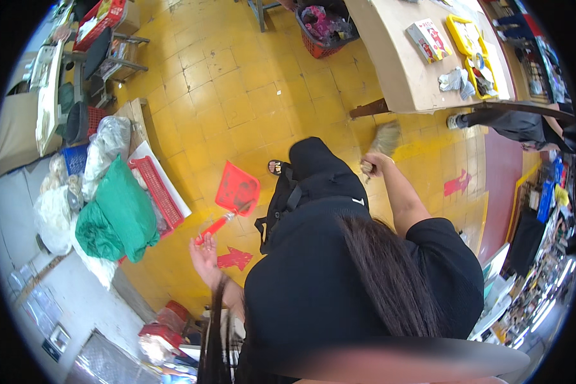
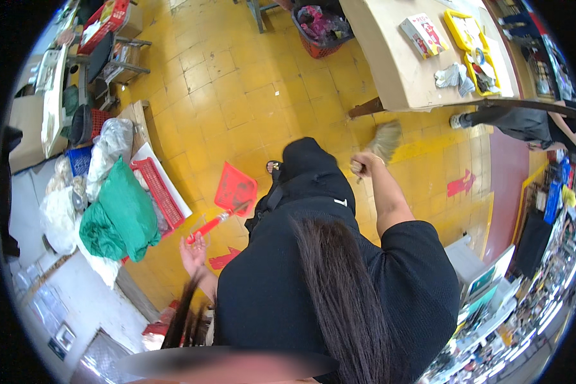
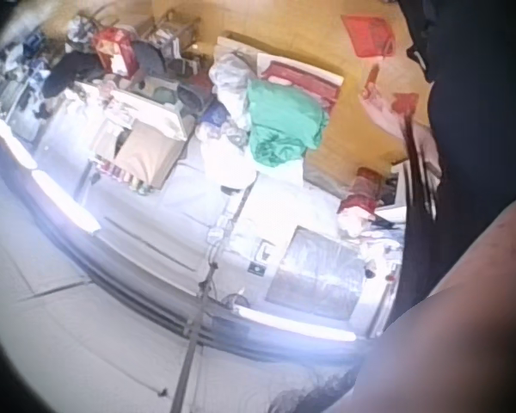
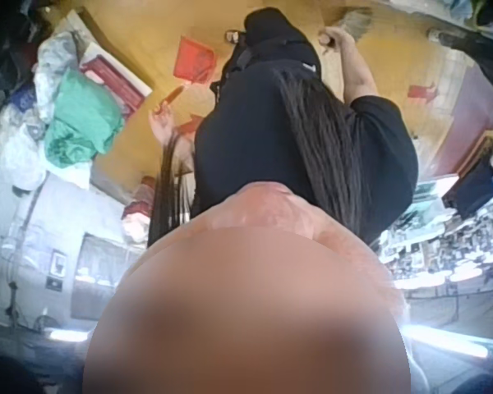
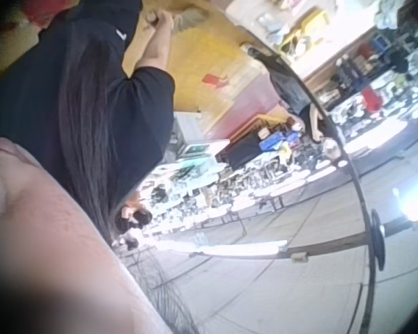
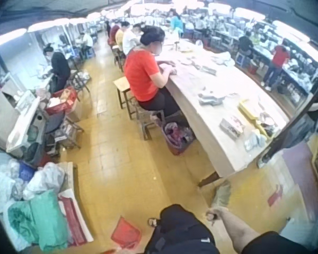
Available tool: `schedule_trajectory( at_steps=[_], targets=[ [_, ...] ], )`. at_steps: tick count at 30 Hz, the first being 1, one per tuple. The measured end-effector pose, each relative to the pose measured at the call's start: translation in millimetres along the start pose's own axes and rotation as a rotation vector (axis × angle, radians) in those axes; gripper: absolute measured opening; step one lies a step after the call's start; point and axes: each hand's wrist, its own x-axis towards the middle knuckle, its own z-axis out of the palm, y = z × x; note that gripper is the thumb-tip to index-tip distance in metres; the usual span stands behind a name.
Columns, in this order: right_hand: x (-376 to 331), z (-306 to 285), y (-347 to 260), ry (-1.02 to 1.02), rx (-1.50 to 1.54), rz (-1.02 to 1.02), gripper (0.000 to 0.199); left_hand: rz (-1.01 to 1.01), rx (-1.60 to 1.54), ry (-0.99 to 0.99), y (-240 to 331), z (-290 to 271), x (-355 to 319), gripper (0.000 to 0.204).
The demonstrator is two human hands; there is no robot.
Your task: The person sweeps debris on a yellow and red floor using a broom and a red dustpan. They gather small pieces of trash into the dustpan and move around a cluttered workshop area while other people work at nearby tables.
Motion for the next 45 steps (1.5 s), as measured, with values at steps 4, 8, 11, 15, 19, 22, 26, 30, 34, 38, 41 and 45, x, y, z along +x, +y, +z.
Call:
schedule_trajectory(
  at_steps=[4,8,11,15,19,22,26,30,34,38,41,45],
  targets=[
    [-13,115,-40,-0.063,0.131,-0.201,0.016,0.054,0.088,-0.098,75,54,46,0.029],
    [-6,235,-115,-0.176,0.45,-0.222,0.012,0.093,0.096,-0.184,144,97,77,0.028],
    [-10,322,-174,-0.28,0.382,-0.251,0.02,0.153,0.085,-0.211,189,133,89,0.029],
    [-27,429,-218,-0.394,0.18,-0.294,0.024,0.184,0.117,-0.218,249,174,90,0.028],
    [-50,508,-254,-0.443,0.081,-0.359,0.022,0.234,0.155,-0.239,296,213,112,0.029],
    [-63,538,-280,-0.436,0.038,-0.395,0.02,0.224,0.184,-0.243,321,240,135,0.028],
    [-63,527,-287,-0.448,0.202,-0.492,0.018,0.141,0.307,-0.331,355,278,179,0.028],
    [-52,459,-220,-0.431,0.421,-0.554,0.012,-0.006,0.368,-0.352,383,311,229,0.027],
    [-61,428,-95,0.129,-0.074,-0.656,0.036,-0.136,0.478,-0.371,406,323,273,0.026],
    [-86,472,30,0.41,0.005,-0.495,0.045,-0.262,0.593,-0.306,421,327,318,0.028],
    [-87,536,95,0.487,0.271,-0.287,0.026,-0.353,0.698,-0.229,431,322,347,0.028],
    [-37,575,105,0.036,1.097,-0.168,0.015,-0.341,0.81,-0.224,445,314,373,0.029]
  ],
)
